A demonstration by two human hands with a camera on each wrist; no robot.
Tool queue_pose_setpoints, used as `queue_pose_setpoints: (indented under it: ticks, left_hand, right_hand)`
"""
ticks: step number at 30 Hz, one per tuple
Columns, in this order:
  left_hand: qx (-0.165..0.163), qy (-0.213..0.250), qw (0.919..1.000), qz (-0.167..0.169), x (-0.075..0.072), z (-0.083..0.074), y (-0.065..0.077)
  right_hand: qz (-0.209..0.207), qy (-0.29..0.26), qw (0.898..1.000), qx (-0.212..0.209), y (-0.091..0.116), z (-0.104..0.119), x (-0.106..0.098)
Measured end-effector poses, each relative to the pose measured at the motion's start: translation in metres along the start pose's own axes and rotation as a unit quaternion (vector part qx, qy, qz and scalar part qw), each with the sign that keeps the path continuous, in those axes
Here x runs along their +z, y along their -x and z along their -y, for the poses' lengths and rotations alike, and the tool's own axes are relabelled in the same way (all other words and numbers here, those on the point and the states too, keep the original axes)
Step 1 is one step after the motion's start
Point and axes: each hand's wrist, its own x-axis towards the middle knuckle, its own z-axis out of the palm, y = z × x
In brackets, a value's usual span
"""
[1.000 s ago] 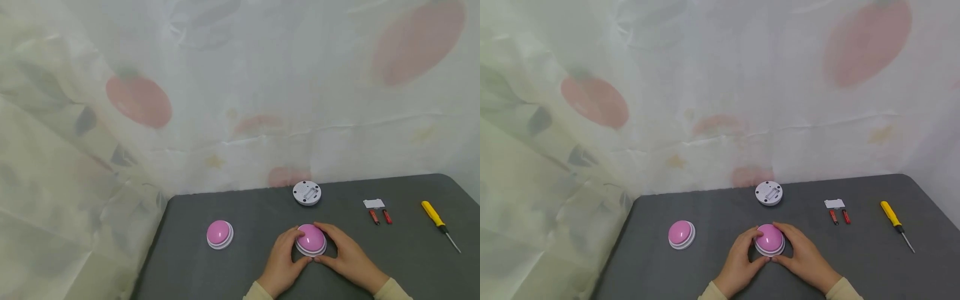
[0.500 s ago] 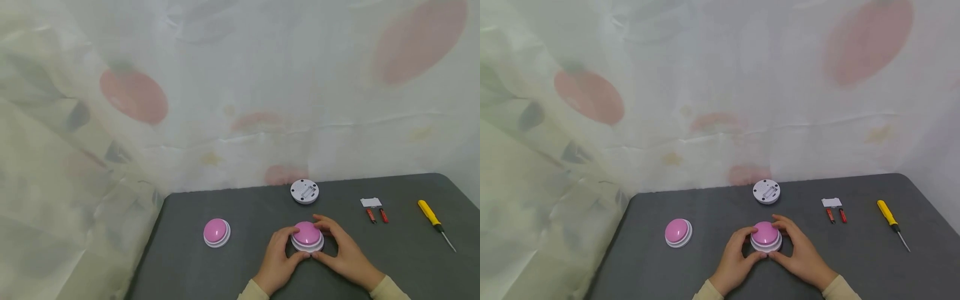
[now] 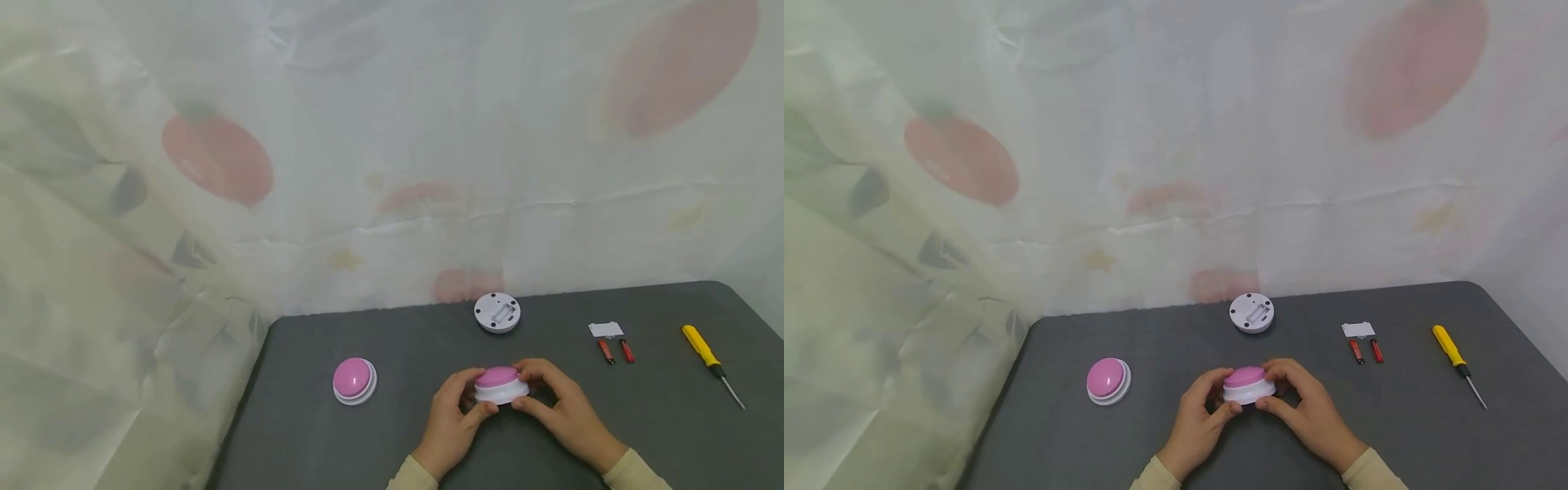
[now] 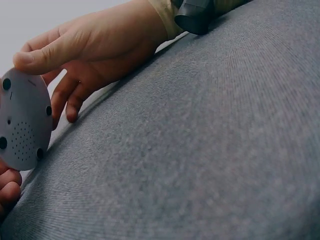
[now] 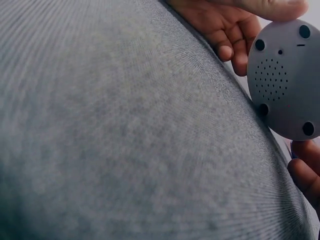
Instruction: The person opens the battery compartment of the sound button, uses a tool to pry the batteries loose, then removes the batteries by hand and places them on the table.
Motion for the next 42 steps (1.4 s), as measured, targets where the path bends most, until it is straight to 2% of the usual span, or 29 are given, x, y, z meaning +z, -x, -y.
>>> queue_pose_setpoints:
  ticks: [7, 13, 16, 22, 25, 29, 32, 36, 42]
  left_hand:
    - [-0.013, -0.006, 0.9999, -0.004, 0.001, 0.0, 0.0]
    - [-0.005, -0.063, 0.998, -0.002, 0.0, 0.0, 0.002]
    - [-0.004, -0.09, 0.9959, -0.002, -0.001, -0.001, 0.002]
    - [-0.05, -0.082, 0.9953, 0.009, -0.002, -0.005, 0.001]
    - [-0.082, -0.062, 0.9947, 0.013, -0.002, -0.008, 0.0]
    - [-0.104, -0.049, 0.9933, 0.01, -0.001, -0.009, 0.0]
    - [-0.11, -0.054, 0.9924, 0.003, -0.001, -0.009, 0.0]
    - [-0.118, -0.064, 0.9909, -0.006, 0.0, -0.01, 0.0]
    - [-0.106, -0.052, 0.9924, -0.036, 0.004, -0.008, -0.001]
  right_hand:
    - [-0.011, -0.011, 1.0, 0.005, 0.003, -0.003, -0.001]
    - [-0.006, -0.024, 1.0, 0.001, 0.003, 0.0, 0.0]
    - [0.001, -0.013, 1.0, 0.008, 0.003, 0.0, 0.0]
    - [0.005, -0.01, 1.0, 0.026, 0.002, 0.001, 0.0]
    - [0.005, -0.018, 0.998, 0.053, 0.002, 0.003, 0.0]
    - [0.021, -0.05, 0.992, 0.118, 0.001, 0.006, -0.001]
    - [0.045, -0.07, 0.984, 0.159, 0.0, 0.008, -0.003]
    - [0.075, -0.068, 0.978, 0.183, 0.0, 0.008, -0.006]
    - [0.082, -0.048, 0.965, 0.246, -0.004, 0.009, -0.006]
